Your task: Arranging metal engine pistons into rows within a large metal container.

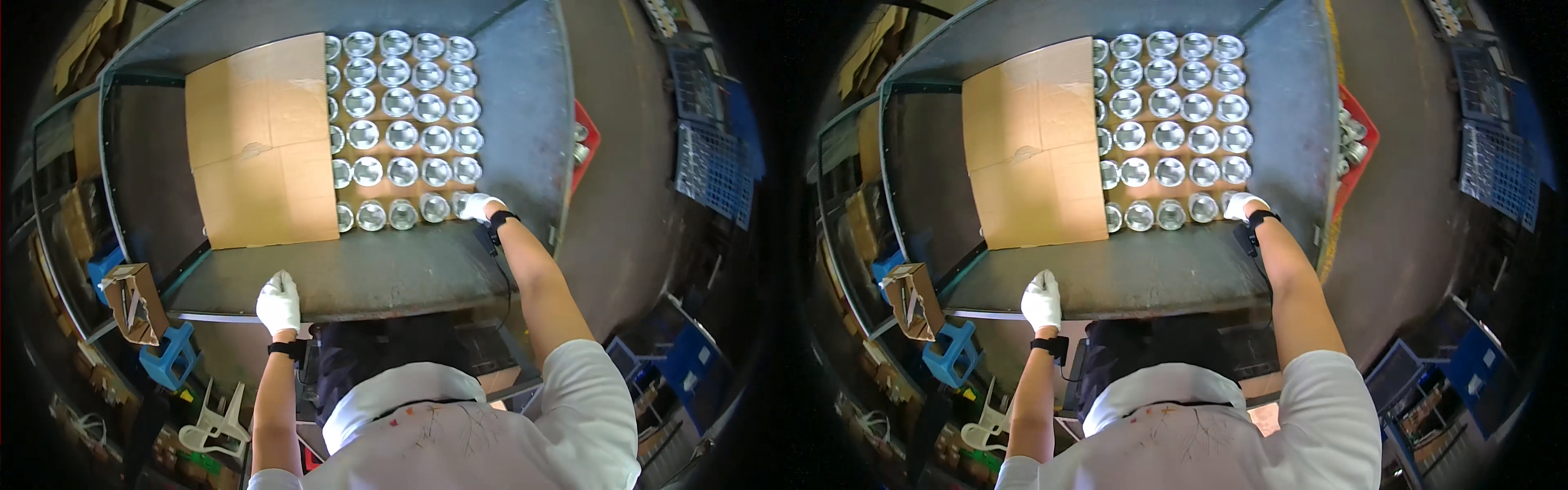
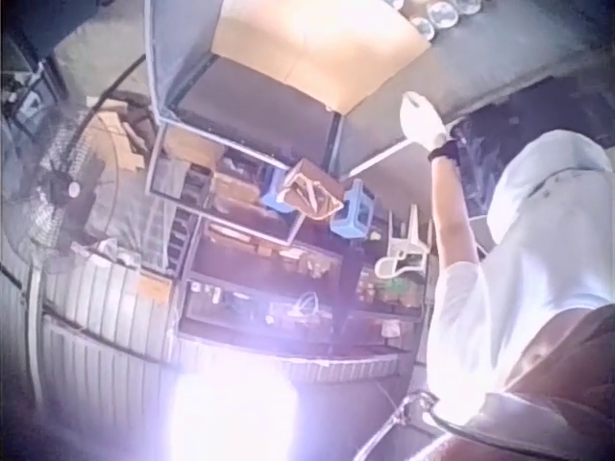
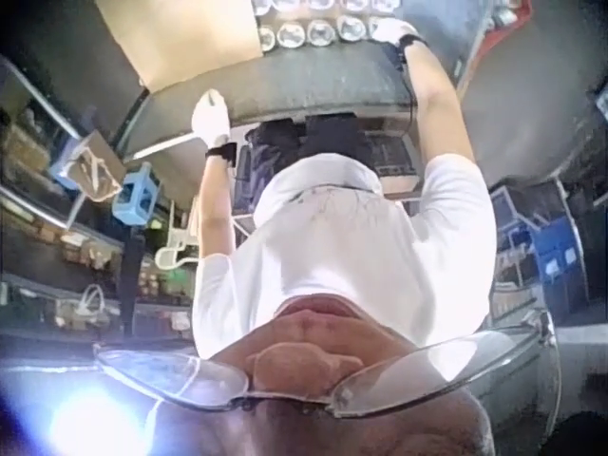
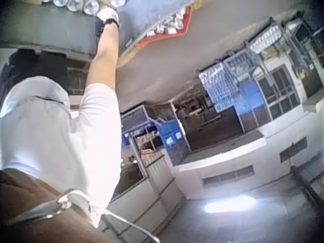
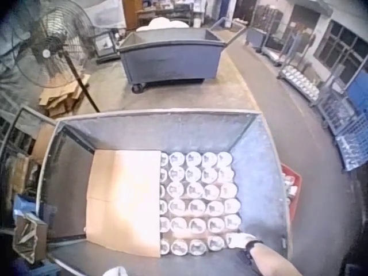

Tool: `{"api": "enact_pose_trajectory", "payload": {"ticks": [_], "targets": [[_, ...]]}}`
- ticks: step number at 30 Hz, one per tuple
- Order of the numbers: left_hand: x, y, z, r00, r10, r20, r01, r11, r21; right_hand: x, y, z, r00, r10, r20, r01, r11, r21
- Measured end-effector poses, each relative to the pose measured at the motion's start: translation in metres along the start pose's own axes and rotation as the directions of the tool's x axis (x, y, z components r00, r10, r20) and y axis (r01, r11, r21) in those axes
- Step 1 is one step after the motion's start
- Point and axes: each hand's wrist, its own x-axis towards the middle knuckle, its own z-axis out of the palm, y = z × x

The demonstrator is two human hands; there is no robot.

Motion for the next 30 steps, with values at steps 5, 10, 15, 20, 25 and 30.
{"api": "enact_pose_trajectory", "payload": {"ticks": [5,10,15,20,25,30], "targets": [[-0.001,-0.002,-0.011,0.999,0.009,-0.053,-0.007,0.999,0.035,0.086,-0.026,0.032,0.97,-0.224,-0.092,0.242,0.885,0.398],[0.005,0.001,-0.01,0.998,0.006,-0.061,-0.005,1.0,0.024,0.159,-0.108,0.058,0.863,-0.424,-0.274,0.46,0.439,0.772],[0.005,-0.002,-0.006,0.995,0.027,-0.096,-0.025,0.999,0.028,0.201,-0.213,0.047,0.957,-0.205,-0.203,0.259,0.306,0.916],[0.015,0.009,-0.005,0.987,0.112,-0.114,-0.113,0.994,0.001,0.265,-0.222,0.007,0.921,-0.141,-0.363,0.381,0.124,0.916],[0.014,0.004,-0.017,1.0,-0.005,0.021,0.005,1.0,-0.017,0.288,-0.254,-0.011,0.897,-0.158,-0.412,0.442,0.326,0.836],[0.014,-0.003,-0.018,0.996,0.056,-0.071,-0.059,0.998,-0.037,0.292,-0.277,-0.026,0.954,0.133,-0.271,0.25,0.154,0.956]]}}
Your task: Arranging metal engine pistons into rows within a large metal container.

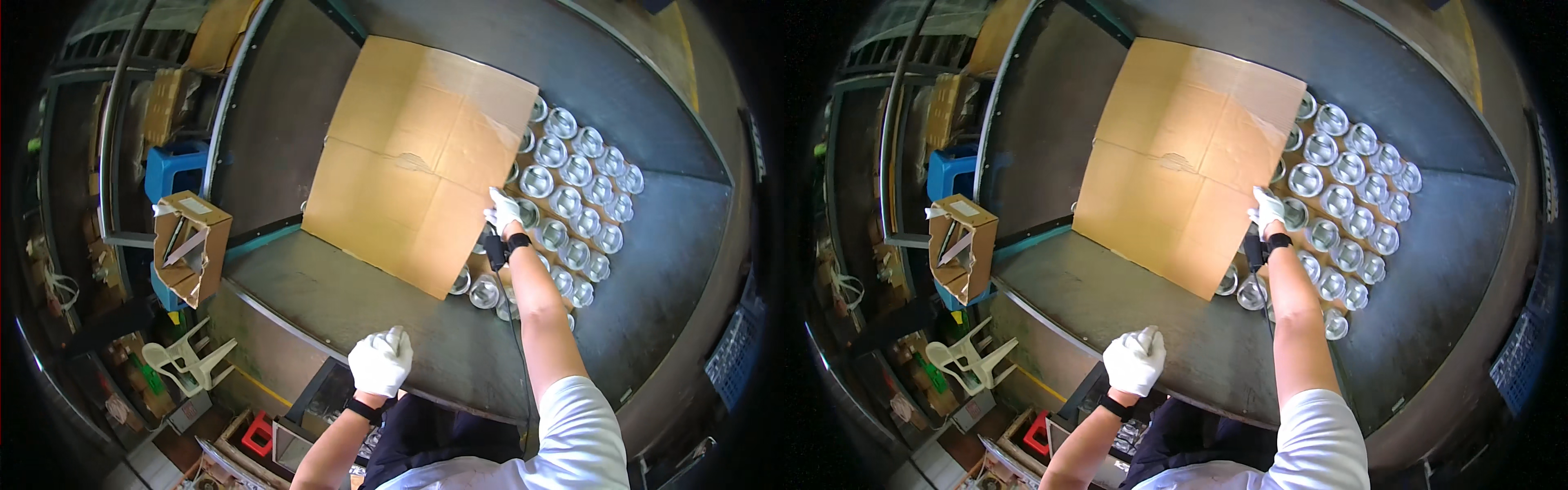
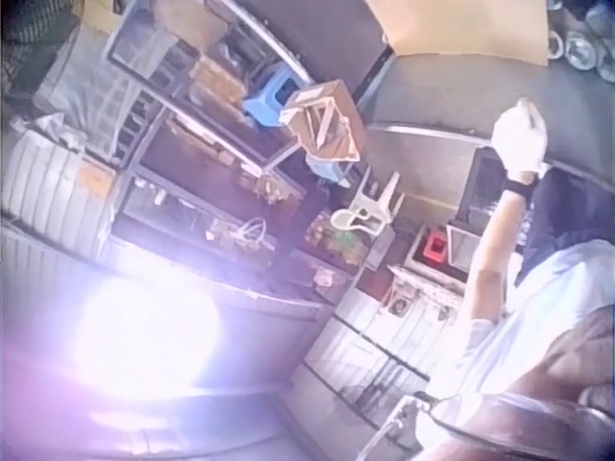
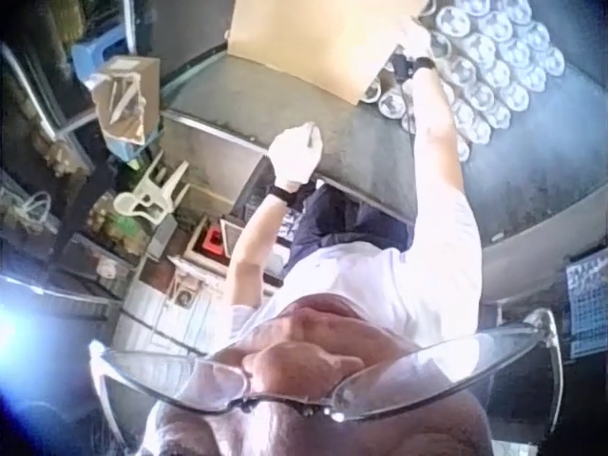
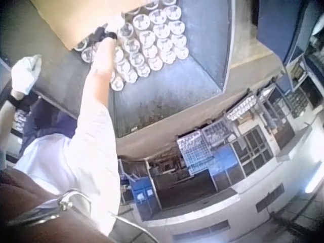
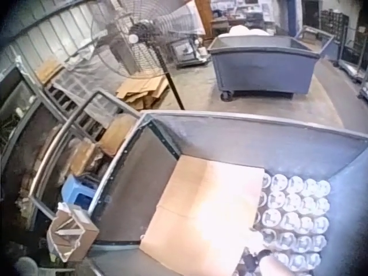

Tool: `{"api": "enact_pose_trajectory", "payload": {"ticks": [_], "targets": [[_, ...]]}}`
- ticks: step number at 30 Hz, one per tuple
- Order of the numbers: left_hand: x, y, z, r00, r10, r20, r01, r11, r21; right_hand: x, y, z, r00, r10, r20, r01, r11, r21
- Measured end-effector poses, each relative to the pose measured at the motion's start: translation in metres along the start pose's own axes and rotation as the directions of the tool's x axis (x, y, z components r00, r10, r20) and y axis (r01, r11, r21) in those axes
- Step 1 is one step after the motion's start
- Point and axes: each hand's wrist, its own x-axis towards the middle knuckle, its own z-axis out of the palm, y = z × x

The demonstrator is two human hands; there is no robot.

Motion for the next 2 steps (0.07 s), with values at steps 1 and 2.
{"api": "enact_pose_trajectory", "payload": {"ticks": [1,2], "targets": [[-0.004,-0.006,-0.002,1.0,-0.021,-0.013,0.022,1.0,0.017,-0.01,-0.004,0.009,1.0,0.007,0.011,-0.006,0.995,-0.1],[-0.007,-0.01,-0.004,0.999,-0.019,-0.029,0.019,1.0,0.014,-0.021,-0.01,0.019,0.991,-0.07,0.117,0.084,0.989,-0.12]]}}
